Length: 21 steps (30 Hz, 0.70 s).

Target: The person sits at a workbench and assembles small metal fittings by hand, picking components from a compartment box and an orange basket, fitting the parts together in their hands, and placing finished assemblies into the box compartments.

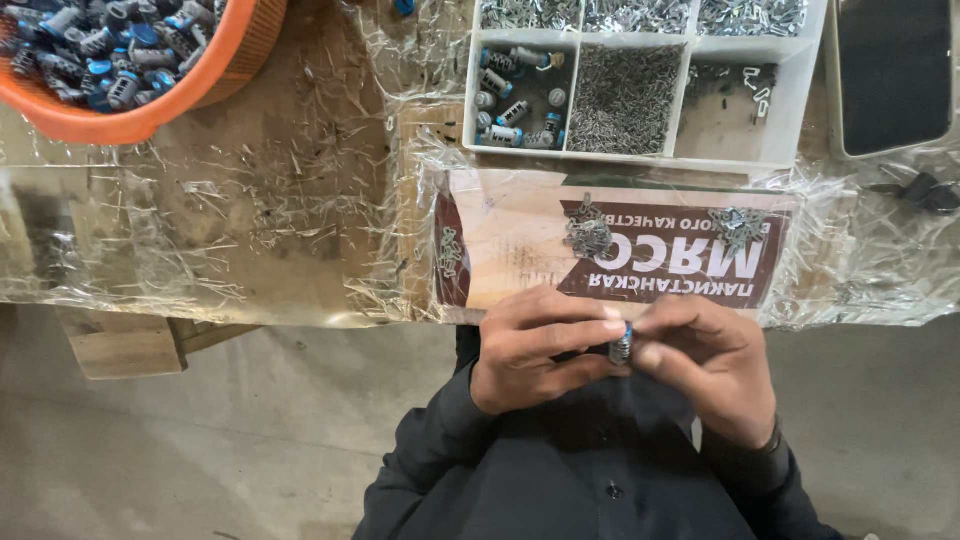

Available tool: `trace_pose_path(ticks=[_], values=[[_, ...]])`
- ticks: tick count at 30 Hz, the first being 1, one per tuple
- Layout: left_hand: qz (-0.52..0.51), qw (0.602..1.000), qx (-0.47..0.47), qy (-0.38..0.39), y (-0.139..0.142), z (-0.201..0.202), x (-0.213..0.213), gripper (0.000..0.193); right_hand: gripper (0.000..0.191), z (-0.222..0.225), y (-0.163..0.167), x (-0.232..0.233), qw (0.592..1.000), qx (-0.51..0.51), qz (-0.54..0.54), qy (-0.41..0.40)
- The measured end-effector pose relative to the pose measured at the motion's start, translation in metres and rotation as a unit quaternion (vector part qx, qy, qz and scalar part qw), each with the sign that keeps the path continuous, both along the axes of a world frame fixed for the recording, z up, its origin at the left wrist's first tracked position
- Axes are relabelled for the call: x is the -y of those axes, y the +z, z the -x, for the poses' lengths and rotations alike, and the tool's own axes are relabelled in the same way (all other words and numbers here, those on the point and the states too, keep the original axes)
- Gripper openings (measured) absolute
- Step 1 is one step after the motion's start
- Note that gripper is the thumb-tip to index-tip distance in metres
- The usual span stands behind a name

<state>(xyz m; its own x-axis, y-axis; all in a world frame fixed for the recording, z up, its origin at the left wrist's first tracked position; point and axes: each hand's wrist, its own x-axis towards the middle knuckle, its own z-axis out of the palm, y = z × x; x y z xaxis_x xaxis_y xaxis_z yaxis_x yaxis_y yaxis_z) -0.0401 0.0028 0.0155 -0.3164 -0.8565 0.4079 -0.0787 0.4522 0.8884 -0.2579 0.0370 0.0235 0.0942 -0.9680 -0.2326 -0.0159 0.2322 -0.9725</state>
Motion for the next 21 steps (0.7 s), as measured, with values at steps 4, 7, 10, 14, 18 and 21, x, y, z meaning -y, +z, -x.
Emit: trace_pose_path(ticks=[4, 7, 10, 14, 18, 21], values=[[-0.024, 0.999, -0.02, 0.03, 0.0, -0.009, -0.002, 0.044, 0.029, -0.011, -0.007, 0.009, 0.92, -0.343, 0.189, 0.011], [-0.048, 0.997, -0.018, 0.063, -0.001, -0.017, -0.002, 0.044, 0.042, -0.019, -0.009, 0.01, 0.832, -0.477, 0.279, 0.048], [-0.055, 0.995, -0.015, 0.079, -0.004, -0.02, -0.003, 0.043, 0.054, -0.02, -0.013, 0.008, 0.807, -0.512, 0.281, 0.09], [-0.031, 0.997, -0.014, 0.064, -0.006, -0.015, -0.002, 0.041, 0.03, -0.005, -0.029, 0.01, 0.794, -0.44, 0.405, 0.104], [-0.038, 0.998, -0.018, 0.052, -0.007, -0.005, -0.001, 0.041, 0.024, 0.015, -0.037, 0.0, 0.866, -0.275, 0.396, 0.134], [-0.036, 0.998, -0.017, 0.041, -0.007, -0.002, -0.001, 0.04, 0.013, 0.017, -0.033, -0.013, 0.982, 0.013, 0.175, 0.068]])
